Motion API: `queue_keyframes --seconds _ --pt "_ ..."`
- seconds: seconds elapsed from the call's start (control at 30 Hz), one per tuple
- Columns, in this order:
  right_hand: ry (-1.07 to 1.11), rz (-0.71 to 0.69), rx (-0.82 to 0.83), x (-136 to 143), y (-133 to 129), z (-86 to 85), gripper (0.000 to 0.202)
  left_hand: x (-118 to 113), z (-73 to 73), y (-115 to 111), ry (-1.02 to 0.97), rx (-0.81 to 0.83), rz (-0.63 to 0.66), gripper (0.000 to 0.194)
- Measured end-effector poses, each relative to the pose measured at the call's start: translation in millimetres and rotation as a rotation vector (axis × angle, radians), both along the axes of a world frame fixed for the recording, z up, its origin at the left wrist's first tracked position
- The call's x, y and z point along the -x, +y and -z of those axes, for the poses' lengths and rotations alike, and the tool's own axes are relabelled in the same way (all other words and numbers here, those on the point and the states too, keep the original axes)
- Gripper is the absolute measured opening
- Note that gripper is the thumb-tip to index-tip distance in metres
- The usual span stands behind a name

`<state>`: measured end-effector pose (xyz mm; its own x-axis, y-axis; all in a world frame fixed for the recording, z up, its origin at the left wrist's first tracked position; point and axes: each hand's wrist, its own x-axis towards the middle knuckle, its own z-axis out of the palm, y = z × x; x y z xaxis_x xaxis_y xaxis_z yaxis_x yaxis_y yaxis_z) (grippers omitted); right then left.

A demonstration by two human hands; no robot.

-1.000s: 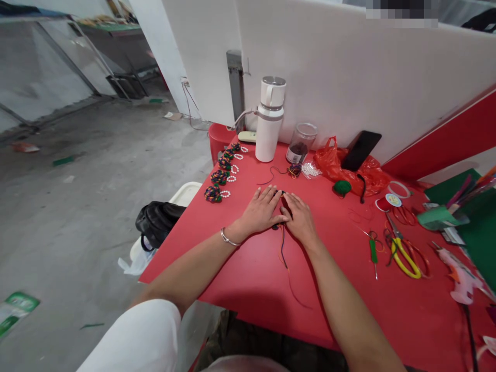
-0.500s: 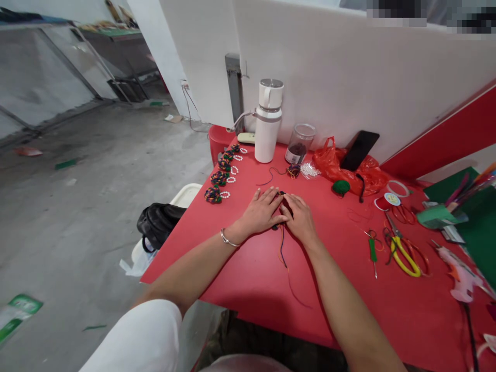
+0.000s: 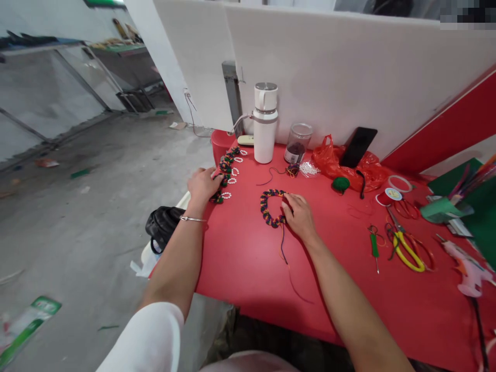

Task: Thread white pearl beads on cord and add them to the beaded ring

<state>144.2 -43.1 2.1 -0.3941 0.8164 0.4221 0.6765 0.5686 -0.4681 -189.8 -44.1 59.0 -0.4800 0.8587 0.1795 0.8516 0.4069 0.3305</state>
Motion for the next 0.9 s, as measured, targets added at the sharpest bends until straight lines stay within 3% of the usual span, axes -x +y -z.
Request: queue_keyframes --seconds 0.1,0.2,0.33,0.43,0.5,0.57,0.7,0.8,0.9 --pt "0.006 0.009 -0.006 0.2 -0.6 -0.6 0.046 -1.1 5.9 2.0 -0.052 0.102 0.025 0.042" --pt "0.000 0.015 -0.002 0.1 -1.0 -0.9 0.045 -4.1 8.6 3.7 -0.135 0.042 0.006 0.040" --pt "0.012 0.009 -0.008 -0.3 0.1 1.3 0.044 -0.4 8.8 7.8 -0.397 -0.202 0.006 0.048" --pt "0.073 0.023 -0.048 -1.1 1.3 2.7 0.042 -8.1 6.9 11.8 -0.783 -0.442 0.127 0.046" --pt "0.154 0.037 -0.087 -2.1 0.8 1.4 0.041 -25.0 4.9 11.9 -1.049 -0.526 0.266 0.048" --pt "0.252 0.024 -0.095 -3.1 -0.9 -1.5 0.043 -50.9 3.6 8.4 -1.215 -0.495 0.388 0.047" --pt "0.502 -0.139 0.110 -1.8 -5.2 -5.4 0.068 -112.6 8.1 -4.7 -1.358 -0.387 0.576 0.037" --pt "0.683 -0.185 0.302 1.8 -6.4 -4.9 0.061 -151.9 15.5 -10.9 -1.470 -0.378 0.581 0.035" --pt "0.793 -0.130 0.351 2.4 -6.7 -6.5 0.048 -179.8 21.1 -10.4 -1.604 -0.416 0.508 0.038"
